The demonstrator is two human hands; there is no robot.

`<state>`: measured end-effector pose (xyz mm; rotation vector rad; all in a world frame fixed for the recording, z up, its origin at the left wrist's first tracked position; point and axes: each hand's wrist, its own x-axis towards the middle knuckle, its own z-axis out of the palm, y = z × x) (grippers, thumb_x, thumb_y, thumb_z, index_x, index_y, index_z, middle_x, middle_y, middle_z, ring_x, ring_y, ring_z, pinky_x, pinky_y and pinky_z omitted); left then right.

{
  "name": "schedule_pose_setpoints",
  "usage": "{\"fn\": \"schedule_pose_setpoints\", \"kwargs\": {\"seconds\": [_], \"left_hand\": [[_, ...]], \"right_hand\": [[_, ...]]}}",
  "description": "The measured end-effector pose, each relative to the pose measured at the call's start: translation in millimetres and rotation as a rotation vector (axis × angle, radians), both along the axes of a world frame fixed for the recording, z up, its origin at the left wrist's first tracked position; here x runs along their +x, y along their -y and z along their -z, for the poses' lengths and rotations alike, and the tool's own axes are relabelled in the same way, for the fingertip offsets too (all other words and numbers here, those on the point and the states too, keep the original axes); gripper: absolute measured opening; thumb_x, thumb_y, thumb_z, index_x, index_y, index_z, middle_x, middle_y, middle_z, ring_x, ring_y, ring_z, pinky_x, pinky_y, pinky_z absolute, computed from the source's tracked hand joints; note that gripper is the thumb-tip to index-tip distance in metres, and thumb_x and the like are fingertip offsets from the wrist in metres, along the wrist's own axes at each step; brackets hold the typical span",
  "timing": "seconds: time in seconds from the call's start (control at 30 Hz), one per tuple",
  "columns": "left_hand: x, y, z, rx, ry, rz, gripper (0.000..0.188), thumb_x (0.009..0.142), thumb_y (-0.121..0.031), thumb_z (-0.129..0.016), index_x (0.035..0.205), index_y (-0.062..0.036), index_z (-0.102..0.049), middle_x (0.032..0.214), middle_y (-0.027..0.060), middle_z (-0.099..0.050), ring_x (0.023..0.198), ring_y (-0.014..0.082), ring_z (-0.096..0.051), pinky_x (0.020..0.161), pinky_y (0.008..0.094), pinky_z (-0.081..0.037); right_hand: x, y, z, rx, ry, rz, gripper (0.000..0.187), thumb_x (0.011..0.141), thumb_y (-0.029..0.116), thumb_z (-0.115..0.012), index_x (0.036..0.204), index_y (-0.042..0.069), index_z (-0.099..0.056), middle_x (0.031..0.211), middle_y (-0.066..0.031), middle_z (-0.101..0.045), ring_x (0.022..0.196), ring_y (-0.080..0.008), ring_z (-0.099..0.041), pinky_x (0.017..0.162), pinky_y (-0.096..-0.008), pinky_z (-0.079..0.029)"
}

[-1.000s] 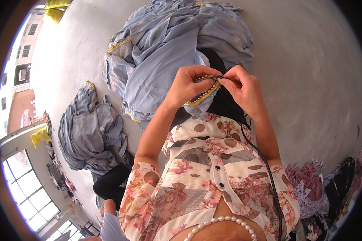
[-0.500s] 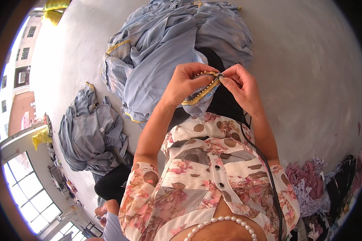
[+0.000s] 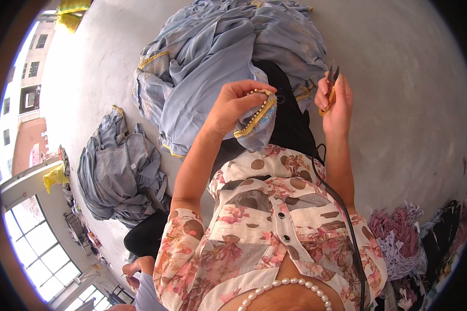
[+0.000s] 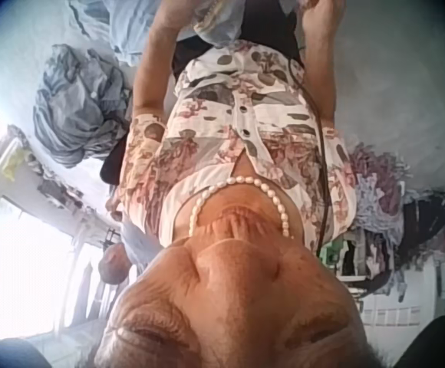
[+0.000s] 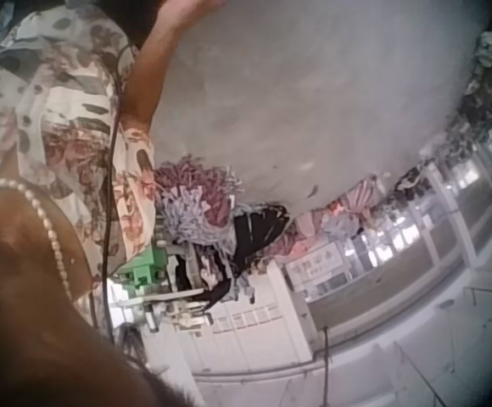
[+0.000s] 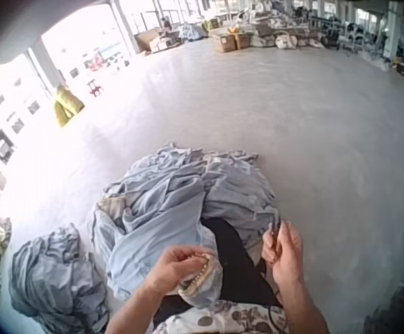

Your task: The person repeatedly picks up light blue fabric pieces and aligns a gold beaded trim along the edges. They use a small handheld tool to secure the trim, then place the finished pieces into a growing pile. The process is repeated for multiple fabric sections.

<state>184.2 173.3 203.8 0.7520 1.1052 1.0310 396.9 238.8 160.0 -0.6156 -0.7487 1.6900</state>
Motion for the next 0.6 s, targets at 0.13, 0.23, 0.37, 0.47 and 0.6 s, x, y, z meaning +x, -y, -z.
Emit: {"fn": "schedule_pose_setpoints", "kwargs": {"seconds": [0.13,0.23,0.37,0.47,0.6], "left_hand": [[-4.3,-3.2,7.2,-0.028,0.189,-0.064,0.019,0.084,-0.005,-0.059,0.102,0.0017,-0.062,0.09,0.0065,-0.065,0.078,0.0094,-0.061,0.071,0.0215,-0.049],[-1.5,0.8,16.3,0.022,0.211,-0.075,0.016,0.084,-0.005,-0.06,0.1,0.0005,-0.059,0.091,0.0064,-0.065,0.08,0.0101,-0.061,0.072,0.0231,-0.05],[6.1,1.5,17.3,0.014,0.168,-0.067,0.013,0.084,-0.003,-0.061,0.095,-0.0009,-0.056,0.09,0.0057,-0.064,0.08,0.01,-0.061,0.073,0.023,-0.05],[4.9,5.5,21.6,-0.013,0.227,-0.062,0.012,0.083,-0.003,-0.061,0.095,-0.003,-0.057,0.086,0.0029,-0.063,0.075,0.0074,-0.059,0.07,0.0194,-0.047],[-7.1,13.1,29.3,0.028,0.189,-0.111,0.012,0.084,-0.004,-0.06,0.095,-0.0031,-0.057,0.088,0.0027,-0.062,0.082,0.0085,-0.058,0.075,0.0212,-0.046]], "right_hand": [[-4.6,10.6,6.4,0.097,0.435,0.002,0.032,0.086,0.017,-0.064,0.112,0.002,-0.052,0.078,0.0009,-0.054,0.061,0.0002,-0.044,0.053,-0.0153,-0.034],[-21.3,20.0,-2.9,0.222,0.458,-0.269,0.029,0.083,0.013,-0.067,0.108,0.002,-0.055,0.075,0.0019,-0.055,0.065,-0.0001,-0.048,0.053,-0.0158,-0.036],[-40.8,20.5,-6.9,0.337,0.492,-0.068,0.015,0.087,0.015,-0.062,0.096,0.003,-0.058,0.066,0.0033,-0.052,0.055,-0.0008,-0.042,0.048,-0.0168,-0.03],[-19.0,-0.6,3.3,0.103,0.104,0.03,0.011,0.083,0.01,-0.066,0.088,0.004,-0.058,0.066,0.0011,-0.055,0.055,-0.002,-0.046,0.049,-0.0162,-0.034],[38.7,-31.0,49.0,0.122,0.706,0.209,0.014,0.085,0.016,-0.064,0.089,0.004,-0.059,0.069,-0.0011,-0.06,0.059,-0.0052,-0.053,0.051,-0.019,-0.037]]}}
